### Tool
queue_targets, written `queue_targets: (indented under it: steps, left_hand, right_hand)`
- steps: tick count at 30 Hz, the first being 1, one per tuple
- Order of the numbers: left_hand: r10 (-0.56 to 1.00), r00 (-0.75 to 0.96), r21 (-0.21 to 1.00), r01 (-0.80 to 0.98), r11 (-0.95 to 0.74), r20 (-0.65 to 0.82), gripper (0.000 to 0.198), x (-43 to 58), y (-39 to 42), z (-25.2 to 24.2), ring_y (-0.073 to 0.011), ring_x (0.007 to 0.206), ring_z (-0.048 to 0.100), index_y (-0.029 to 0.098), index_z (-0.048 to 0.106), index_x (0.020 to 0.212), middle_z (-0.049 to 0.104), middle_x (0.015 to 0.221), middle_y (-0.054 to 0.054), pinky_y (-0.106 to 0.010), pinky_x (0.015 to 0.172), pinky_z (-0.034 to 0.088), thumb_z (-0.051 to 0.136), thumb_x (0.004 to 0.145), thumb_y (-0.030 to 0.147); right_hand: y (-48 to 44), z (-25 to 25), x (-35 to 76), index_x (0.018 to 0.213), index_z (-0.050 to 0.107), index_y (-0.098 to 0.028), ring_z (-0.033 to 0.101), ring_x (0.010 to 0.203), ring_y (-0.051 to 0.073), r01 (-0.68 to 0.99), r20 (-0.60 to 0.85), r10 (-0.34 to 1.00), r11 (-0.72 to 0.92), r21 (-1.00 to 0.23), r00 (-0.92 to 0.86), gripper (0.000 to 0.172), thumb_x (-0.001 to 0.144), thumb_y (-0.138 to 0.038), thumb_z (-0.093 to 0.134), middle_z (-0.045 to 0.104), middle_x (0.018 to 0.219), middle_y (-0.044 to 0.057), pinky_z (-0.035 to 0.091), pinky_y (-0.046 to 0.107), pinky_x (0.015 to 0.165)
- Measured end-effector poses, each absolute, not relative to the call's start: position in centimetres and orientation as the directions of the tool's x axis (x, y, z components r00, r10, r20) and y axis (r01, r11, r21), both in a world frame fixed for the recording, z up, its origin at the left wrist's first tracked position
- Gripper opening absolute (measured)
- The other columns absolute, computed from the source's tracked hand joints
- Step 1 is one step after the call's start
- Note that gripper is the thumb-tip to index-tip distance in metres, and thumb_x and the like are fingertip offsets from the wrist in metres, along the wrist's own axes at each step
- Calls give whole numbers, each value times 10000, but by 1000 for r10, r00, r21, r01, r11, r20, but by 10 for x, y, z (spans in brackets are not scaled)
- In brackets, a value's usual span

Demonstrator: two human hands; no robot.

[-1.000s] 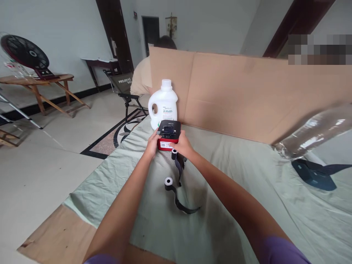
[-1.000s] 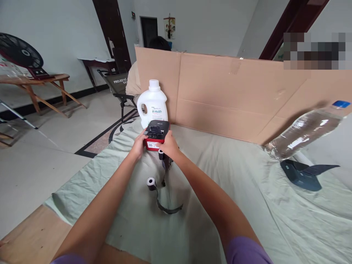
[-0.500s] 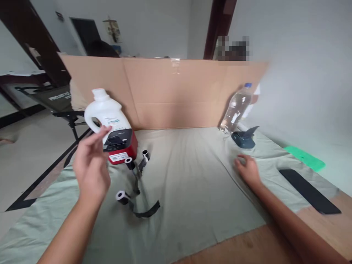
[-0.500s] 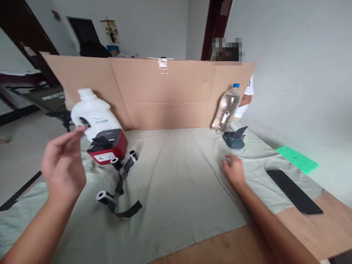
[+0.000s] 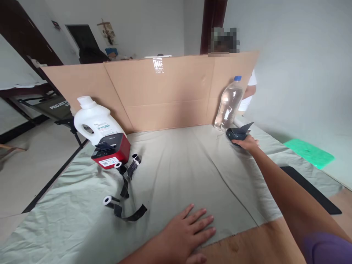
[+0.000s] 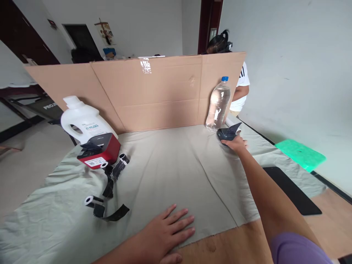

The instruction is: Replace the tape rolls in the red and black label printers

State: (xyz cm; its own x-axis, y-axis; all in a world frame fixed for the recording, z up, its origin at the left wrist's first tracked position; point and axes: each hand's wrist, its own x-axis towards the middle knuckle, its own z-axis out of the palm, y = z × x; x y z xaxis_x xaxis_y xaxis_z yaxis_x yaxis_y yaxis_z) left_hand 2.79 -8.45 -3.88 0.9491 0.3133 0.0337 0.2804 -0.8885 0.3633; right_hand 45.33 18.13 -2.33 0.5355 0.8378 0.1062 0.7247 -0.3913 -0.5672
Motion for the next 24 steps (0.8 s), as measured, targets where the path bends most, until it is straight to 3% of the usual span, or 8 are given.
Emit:
queue_targets:
  steps: [3, 9, 16, 24]
  left_hand:
    - [325, 945, 383, 292, -876, 23, 677, 28, -88, -37, -276, 1570, 156, 227, 206, 1615, 241, 1672, -46, -552, 1277, 108, 321, 1038, 560]
    - [324, 946, 443, 279, -852, 27, 712, 29, -91, -39, -292, 1570, 151, 230, 192, 1621, 238, 1675, -57, -551, 1277, 70, 300, 1025, 605]
    - [315, 948, 445, 261, -857, 49, 720, 25, -104, -37, -293, 1565, 175, 211, 216, 1618, 296, 1657, -72, -546, 1279, 75, 300, 1023, 606]
    - [301, 951, 423, 244, -873, 72, 722, 24, -103, -40, -307, 1555, 187, 168, 305, 1586, 376, 1624, -77, -546, 1281, 66, 347, 1013, 605]
  right_hand:
    - [160, -20, 430, 1324, 496, -80, 358, 1385, 468, 711, 50, 790, -521, -471, 612, 868, 678, -570, 807, 511, 1410, 311, 291, 604, 1109]
    - [88, -15, 317, 1144, 546, -123, 516, 1224, 440, 829, 172, 877, -337, -447, 449, 750, 634, -630, 759, 630, 1206, 235, 413, 554, 997]
    - [45, -29, 178, 1083, 544, -152, 531, 1161, 461, 839, 300, 892, -141, -525, 337, 675, 614, -576, 778, 637, 1147, 247, 398, 567, 958]
    - [34, -47, 138, 1083, 525, -130, 515, 1150, 437, 867, 298, 882, -207, -453, 366, 619, 707, -573, 737, 615, 1134, 247, 373, 526, 941]
